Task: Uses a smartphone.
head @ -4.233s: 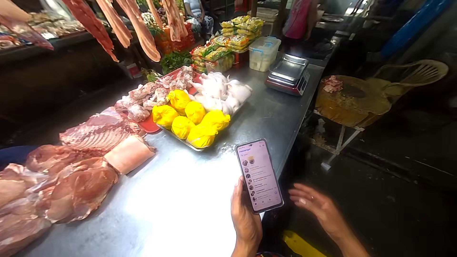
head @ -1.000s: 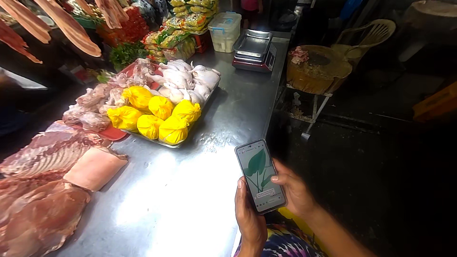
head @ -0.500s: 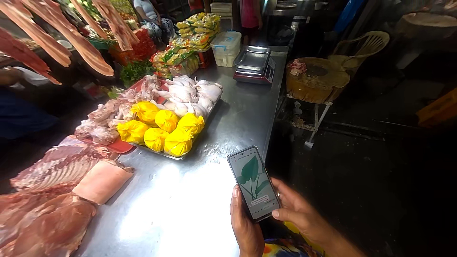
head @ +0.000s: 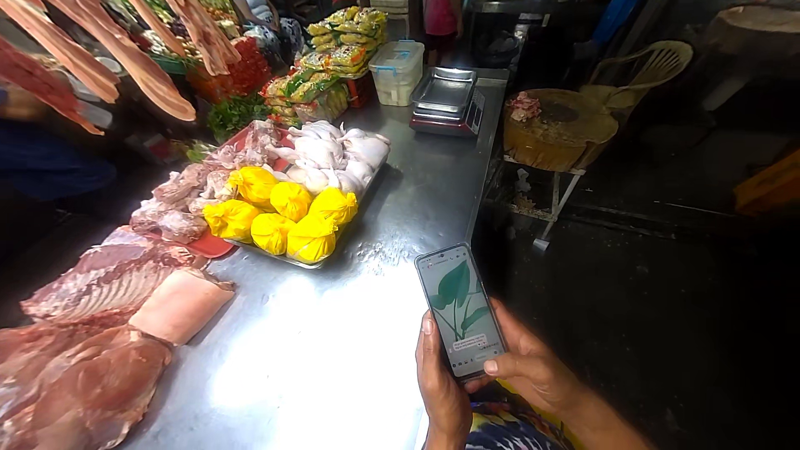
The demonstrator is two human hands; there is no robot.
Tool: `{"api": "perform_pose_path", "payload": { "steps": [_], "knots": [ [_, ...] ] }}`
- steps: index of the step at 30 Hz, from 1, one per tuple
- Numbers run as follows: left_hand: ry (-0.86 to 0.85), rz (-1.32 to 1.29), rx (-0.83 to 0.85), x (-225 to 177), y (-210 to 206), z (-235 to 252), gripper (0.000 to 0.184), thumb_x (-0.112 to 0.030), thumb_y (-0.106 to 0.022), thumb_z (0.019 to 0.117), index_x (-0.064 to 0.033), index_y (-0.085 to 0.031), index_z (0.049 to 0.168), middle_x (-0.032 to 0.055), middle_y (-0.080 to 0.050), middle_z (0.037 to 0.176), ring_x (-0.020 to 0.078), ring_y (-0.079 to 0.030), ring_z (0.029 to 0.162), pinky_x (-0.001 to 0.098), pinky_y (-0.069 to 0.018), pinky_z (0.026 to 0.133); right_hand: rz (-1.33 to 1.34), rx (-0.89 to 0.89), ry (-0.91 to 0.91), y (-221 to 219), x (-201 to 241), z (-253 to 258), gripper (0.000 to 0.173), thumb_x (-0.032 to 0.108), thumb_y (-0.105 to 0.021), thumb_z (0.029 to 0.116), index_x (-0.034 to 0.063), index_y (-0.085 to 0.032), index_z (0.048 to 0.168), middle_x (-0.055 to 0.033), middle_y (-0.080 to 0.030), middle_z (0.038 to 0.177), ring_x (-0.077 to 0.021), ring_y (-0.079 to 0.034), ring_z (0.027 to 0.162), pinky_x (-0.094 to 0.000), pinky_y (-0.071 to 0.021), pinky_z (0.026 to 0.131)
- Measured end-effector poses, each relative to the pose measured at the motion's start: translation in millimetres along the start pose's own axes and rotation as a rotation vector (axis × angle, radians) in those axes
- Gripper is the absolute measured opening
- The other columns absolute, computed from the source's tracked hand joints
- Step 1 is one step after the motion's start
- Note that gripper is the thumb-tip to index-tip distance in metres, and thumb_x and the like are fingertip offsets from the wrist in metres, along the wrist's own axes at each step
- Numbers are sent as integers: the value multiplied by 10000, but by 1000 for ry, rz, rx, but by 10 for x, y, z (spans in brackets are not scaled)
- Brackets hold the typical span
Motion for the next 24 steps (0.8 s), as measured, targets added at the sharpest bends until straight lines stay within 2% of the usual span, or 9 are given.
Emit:
{"api": "perform_pose_path", "payload": {
  "steps": [3,6,8,10,12,13,15,19,24],
  "knots": [
    [-88,-111,154,35,-32,67,522,-418,-326,1095,-21,-585,1314,133,-719,1133,180,-721,1018,358,-610,880,85,6,7,28,6,-1,912,-33,-613,839,167,-147,1598,-155,-569,1405,-365,-666,1168,-534,-642,793],
    [-118,-111,231,43,-11,160,640,-477,-204,1100,-16,-572,1348,141,-699,1216,200,-688,1123,377,-569,977,118,15,27,64,34,-8,898,-30,-607,843,160,-148,1591,-166,-562,1406,-378,-664,1166,-540,-642,785],
    [-121,-23,144,183,205,297,680,-440,-124,1103,4,-597,1308,153,-703,1188,209,-684,1107,381,-560,974,116,6,42,87,66,-16,888,-31,-598,837,151,-157,1586,-168,-561,1403,-378,-660,1172,-546,-639,798],
    [-57,121,37,517,509,382,542,-339,-225,1113,-9,-632,1251,123,-725,1111,172,-698,1038,351,-572,928,119,1,58,105,94,-31,884,-32,-595,837,150,-160,1585,-161,-563,1403,-372,-660,1173,-543,-637,809],
    [36,289,62,979,754,347,285,-154,-467,1013,-20,-630,1204,56,-736,1017,94,-706,945,280,-589,864,117,1,73,117,118,-48,903,-29,-597,833,139,-134,1591,-148,-561,1407,-355,-664,1172,-530,-641,812],
    [114,372,117,1229,827,284,278,-50,-593,887,-5,-625,1159,35,-730,976,71,-698,913,268,-588,846,113,2,84,117,131,-53,905,-29,-596,832,133,-127,1588,-140,-564,1404,-337,-670,1165,-511,-642,812],
    [336,611,307,1754,874,104,240,-72,-697,899,-1,-656,1125,30,-725,962,70,-691,904,286,-586,860,116,6,107,104,165,-62,903,-41,-594,828,122,-128,1583,-125,-568,1395,-305,-672,1159,-490,-639,831],
    [719,1072,950,2703,1026,-348,399,-399,-565,1036,-87,-693,1247,95,-710,1195,174,-661,1121,431,-504,1034,123,17,135,93,210,-84,903,-47,-591,833,119,-120,1585,-128,-558,1405,-306,-675,1152,-495,-629,864],
    [818,1162,1175,2935,1143,-473,519,-527,-459,1055,-148,-639,1361,77,-640,1372,173,-584,1286,435,-420,1138,116,18,138,99,228,-111,905,-28,-599,832,109,-113,1584,-139,-542,1415,-318,-655,1181,-514,-623,869]
  ]
}}
Point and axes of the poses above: each hand's wrist, its own z-axis towards the middle knuckle, its own y-axis out of the back of the hand, x = y × z, the point moved 10 cm from there along z, towards the middle knuckle
